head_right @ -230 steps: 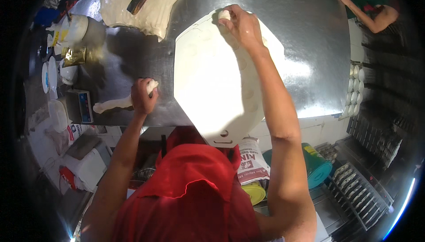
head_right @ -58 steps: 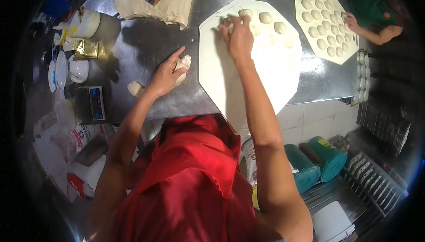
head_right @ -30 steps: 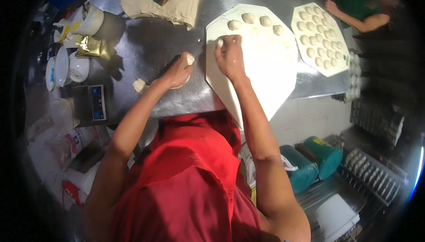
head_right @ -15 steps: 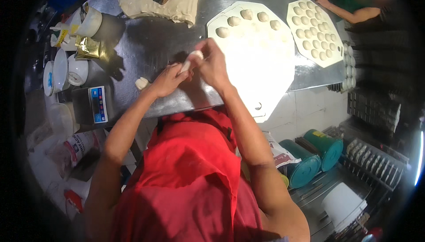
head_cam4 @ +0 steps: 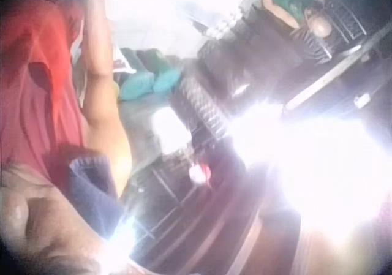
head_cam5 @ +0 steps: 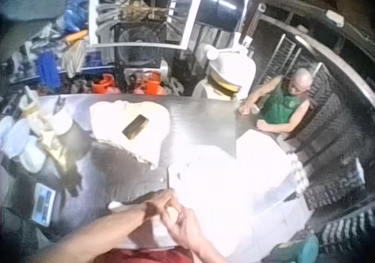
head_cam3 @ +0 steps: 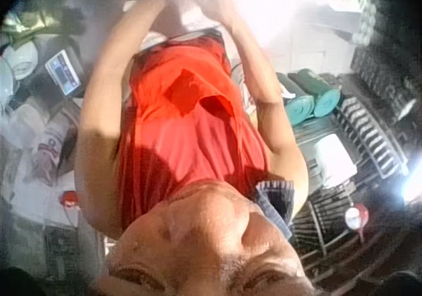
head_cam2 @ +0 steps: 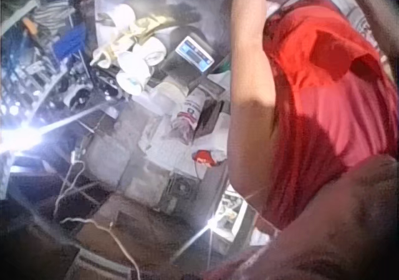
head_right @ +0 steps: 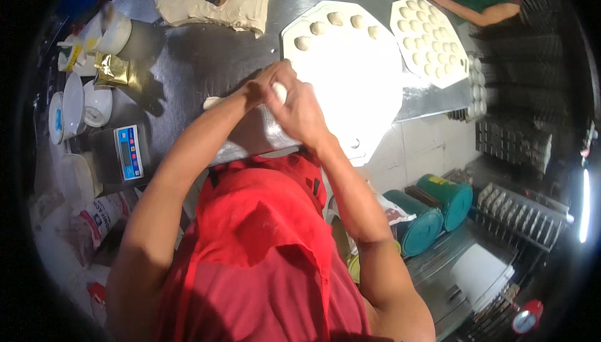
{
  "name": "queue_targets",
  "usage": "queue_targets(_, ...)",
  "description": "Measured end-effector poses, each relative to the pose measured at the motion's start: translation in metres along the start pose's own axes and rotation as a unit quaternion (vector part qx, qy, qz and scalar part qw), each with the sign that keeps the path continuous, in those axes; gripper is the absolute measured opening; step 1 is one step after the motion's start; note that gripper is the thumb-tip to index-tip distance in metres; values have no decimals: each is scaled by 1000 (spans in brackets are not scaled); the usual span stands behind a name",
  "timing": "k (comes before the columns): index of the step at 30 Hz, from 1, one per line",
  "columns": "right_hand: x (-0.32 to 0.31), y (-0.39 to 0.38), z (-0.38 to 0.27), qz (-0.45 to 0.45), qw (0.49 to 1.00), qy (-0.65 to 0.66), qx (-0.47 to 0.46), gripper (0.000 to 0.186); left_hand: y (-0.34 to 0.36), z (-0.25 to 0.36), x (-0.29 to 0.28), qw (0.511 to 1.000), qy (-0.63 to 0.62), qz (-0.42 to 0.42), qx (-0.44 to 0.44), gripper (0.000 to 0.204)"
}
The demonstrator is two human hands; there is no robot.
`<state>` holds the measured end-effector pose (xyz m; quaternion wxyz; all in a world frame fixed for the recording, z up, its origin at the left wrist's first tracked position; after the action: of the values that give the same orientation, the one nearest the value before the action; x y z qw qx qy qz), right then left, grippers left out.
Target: The person rolls pieces of dough into long strips on a metal table, tears off smaller portions, and places them onto a hexagonal tray.
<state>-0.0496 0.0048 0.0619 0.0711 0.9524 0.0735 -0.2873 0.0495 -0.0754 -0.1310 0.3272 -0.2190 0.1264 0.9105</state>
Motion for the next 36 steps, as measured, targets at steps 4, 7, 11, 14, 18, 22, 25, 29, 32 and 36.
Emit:
queue_targets(4,-49,11,131,78,989,-77,102,26,22,59,18,959,-9,-76,-272,56)
queue_targets(7,-61,48,175,106,984,-62,126,32,2,51,1,970,4,-27,-242,54)
queue_targets(11,-65,73,220,95,963,-208,143,39,-11,67,-5,971,-25,60,-232,55)
queue_targets(14,-58,61,195,117,969,-179,123,40,-12,81,-19,967,-73,129,-209,59)
queue_targets(18,-14,30,88,-40,991,35,124,25,-20,84,-42,960,-168,124,-187,53)
queue_targets(22,-21,33,88,35,982,120,140,22,-20,99,-60,982,-112,3,-150,30)
queue_targets(25,-16,25,67,-56,973,-94,206,46,-23,110,-62,981,-95,-53,-162,31)
queue_targets(29,-45,26,29,60,979,-76,178,53,-4,148,-52,996,-6,-47,-73,29)
queue_targets(32,-56,28,22,36,965,-112,236,41,15,145,-34,994,79,-20,-71,27)
queue_targets(36,-14,13,7,-6,998,-57,19,34,14,42,-11,920,-370,-82,102,31)
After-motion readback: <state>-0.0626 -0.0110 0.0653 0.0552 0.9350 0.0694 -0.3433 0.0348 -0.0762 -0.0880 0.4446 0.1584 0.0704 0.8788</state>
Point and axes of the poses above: each hand's wrist, its own y-axis towards the middle knuckle, its own x-axis out of the palm, z = x × y, the point moved 5 cm from there along y, towards the middle knuckle, and after that the axes turned 10 degrees about -y, right-handed, at the moved point
